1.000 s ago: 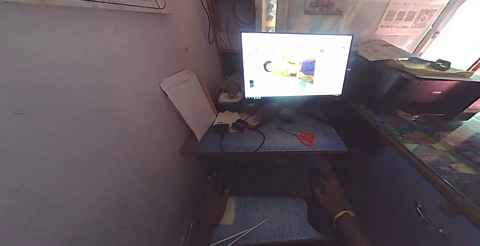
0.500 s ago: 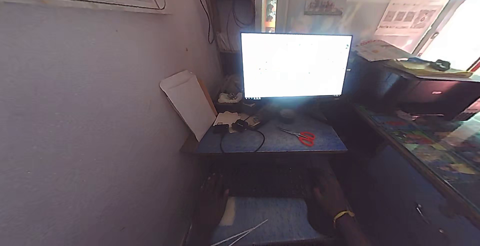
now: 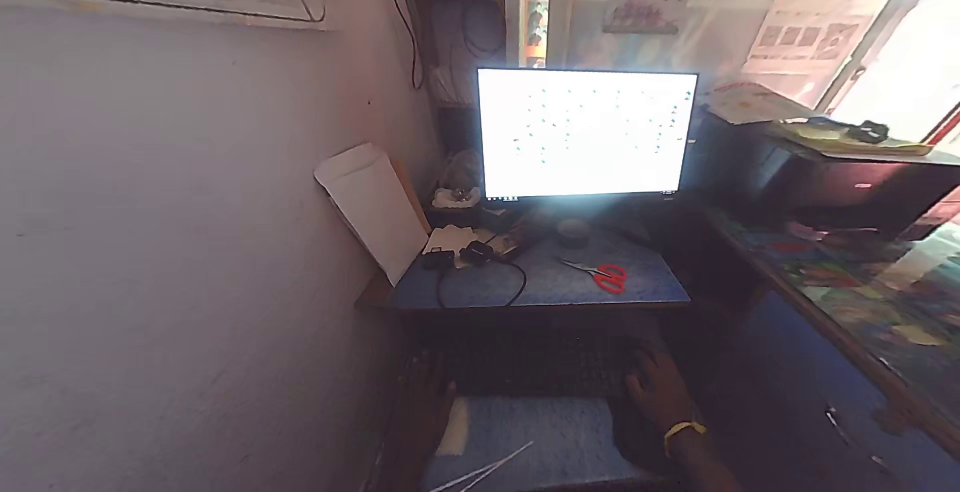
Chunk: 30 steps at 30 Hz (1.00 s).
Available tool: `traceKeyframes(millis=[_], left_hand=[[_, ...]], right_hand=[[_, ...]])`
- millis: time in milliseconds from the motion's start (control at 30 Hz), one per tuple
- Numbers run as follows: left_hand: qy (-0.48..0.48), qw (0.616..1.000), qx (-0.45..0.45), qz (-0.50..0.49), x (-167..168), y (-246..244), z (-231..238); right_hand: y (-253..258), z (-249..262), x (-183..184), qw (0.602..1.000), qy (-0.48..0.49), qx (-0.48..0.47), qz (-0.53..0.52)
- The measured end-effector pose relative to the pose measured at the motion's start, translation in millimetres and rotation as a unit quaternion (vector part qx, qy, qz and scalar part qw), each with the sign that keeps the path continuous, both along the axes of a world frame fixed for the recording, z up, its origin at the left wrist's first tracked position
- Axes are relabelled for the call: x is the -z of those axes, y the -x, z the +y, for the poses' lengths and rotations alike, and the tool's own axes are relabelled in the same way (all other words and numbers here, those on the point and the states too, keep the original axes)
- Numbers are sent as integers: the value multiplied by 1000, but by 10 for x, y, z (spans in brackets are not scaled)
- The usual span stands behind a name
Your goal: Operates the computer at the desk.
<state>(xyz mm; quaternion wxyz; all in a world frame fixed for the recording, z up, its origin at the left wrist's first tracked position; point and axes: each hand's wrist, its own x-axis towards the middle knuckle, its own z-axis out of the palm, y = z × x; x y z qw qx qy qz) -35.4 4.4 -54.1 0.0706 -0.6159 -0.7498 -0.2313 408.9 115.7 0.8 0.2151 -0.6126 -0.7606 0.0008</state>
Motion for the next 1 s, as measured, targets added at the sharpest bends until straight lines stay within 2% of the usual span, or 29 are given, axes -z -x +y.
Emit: traceKeyframes(millis=[67,200,1000], left_hand=[[22,1000,-3,-14,-36,-9,22],[37,999,-11,-26,-42,-14,15],[16,1000,5,-13,-133,-43,-73]], right_hand=[[-3,11,-34,999,48,21,-4],[6,23,-45,996,78,29,-18],[15,32,12,1000,-3,25,-4]])
